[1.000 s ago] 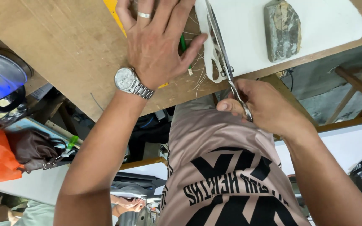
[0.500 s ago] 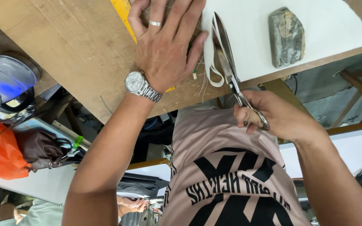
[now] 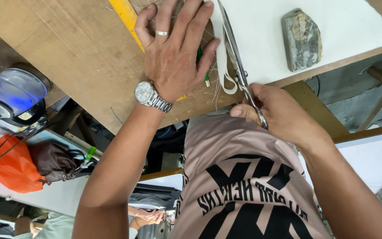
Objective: A person aligns a paper pattern on white fabric and uses scissors to cut out the shape on a workbench.
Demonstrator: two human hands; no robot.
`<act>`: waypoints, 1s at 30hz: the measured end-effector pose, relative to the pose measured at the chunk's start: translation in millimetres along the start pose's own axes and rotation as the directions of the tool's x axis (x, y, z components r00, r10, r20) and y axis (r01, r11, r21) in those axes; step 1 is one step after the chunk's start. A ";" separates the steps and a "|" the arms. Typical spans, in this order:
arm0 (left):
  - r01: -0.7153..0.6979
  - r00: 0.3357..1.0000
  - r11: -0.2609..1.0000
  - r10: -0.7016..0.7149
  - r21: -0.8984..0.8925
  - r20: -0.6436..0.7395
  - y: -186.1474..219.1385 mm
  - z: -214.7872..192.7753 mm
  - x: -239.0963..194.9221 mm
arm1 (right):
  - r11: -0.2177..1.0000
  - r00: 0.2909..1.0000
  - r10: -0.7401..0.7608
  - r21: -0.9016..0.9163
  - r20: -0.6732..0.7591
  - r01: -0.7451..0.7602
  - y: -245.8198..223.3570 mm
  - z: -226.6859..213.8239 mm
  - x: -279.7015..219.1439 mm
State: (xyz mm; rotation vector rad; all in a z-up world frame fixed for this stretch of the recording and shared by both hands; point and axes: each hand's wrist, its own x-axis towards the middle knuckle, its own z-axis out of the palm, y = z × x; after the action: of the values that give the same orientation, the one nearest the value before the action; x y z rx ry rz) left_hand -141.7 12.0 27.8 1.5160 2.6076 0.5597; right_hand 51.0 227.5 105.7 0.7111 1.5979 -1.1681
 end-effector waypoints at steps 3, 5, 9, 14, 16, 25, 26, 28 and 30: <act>-0.007 1.000 1.000 0.007 0.005 -0.002 -2.3 -0.7 -0.5 | 0.986 0.986 0.166 -0.023 -0.016 -0.167 -21.4 3.5 -4.3; -0.010 1.000 1.000 0.010 0.000 0.001 -1.0 0.4 0.2 | 0.975 0.975 0.218 -0.041 -0.032 -0.219 -15.9 8.1 -3.9; -0.003 1.000 1.000 0.003 -0.016 -0.023 1.7 1.4 -0.5 | 0.988 0.987 0.151 0.038 -0.062 -0.149 -22.9 1.6 -13.5; -0.001 0.999 1.000 0.001 0.006 -0.044 -2.1 4.6 -1.2 | 0.990 0.991 0.125 -0.065 0.040 -0.122 -25.1 -6.6 -11.0; 0.001 0.998 1.000 0.000 0.006 -0.058 -2.3 6.0 0.3 | 0.988 0.990 0.140 -0.070 0.009 -0.139 -40.3 -11.1 -7.6; 0.030 0.999 1.000 -0.030 -0.008 -0.035 0.4 7.1 -1.4 | 0.985 0.985 0.168 0.053 -0.032 -0.166 -46.5 1.1 1.2; 0.025 0.999 1.000 -0.025 -0.002 -0.034 0.3 7.8 -2.1 | 0.985 0.986 0.163 0.058 -0.032 -0.161 -47.2 -0.1 1.4; 0.029 0.999 1.000 -0.029 -0.001 -0.025 0.3 8.1 0.0 | 0.982 0.981 0.191 -0.007 -0.018 -0.191 -50.1 -5.4 0.1; 0.028 0.999 1.000 -0.028 -0.002 -0.022 -0.4 7.4 0.4 | 0.971 0.973 0.229 0.075 -0.009 -0.227 -77.3 -10.7 -8.3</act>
State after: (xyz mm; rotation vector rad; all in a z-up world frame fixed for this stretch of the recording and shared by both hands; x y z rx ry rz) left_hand -140.4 14.2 20.8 1.4787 2.6392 0.5795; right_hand -17.1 210.1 140.5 0.9297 1.4502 -1.0578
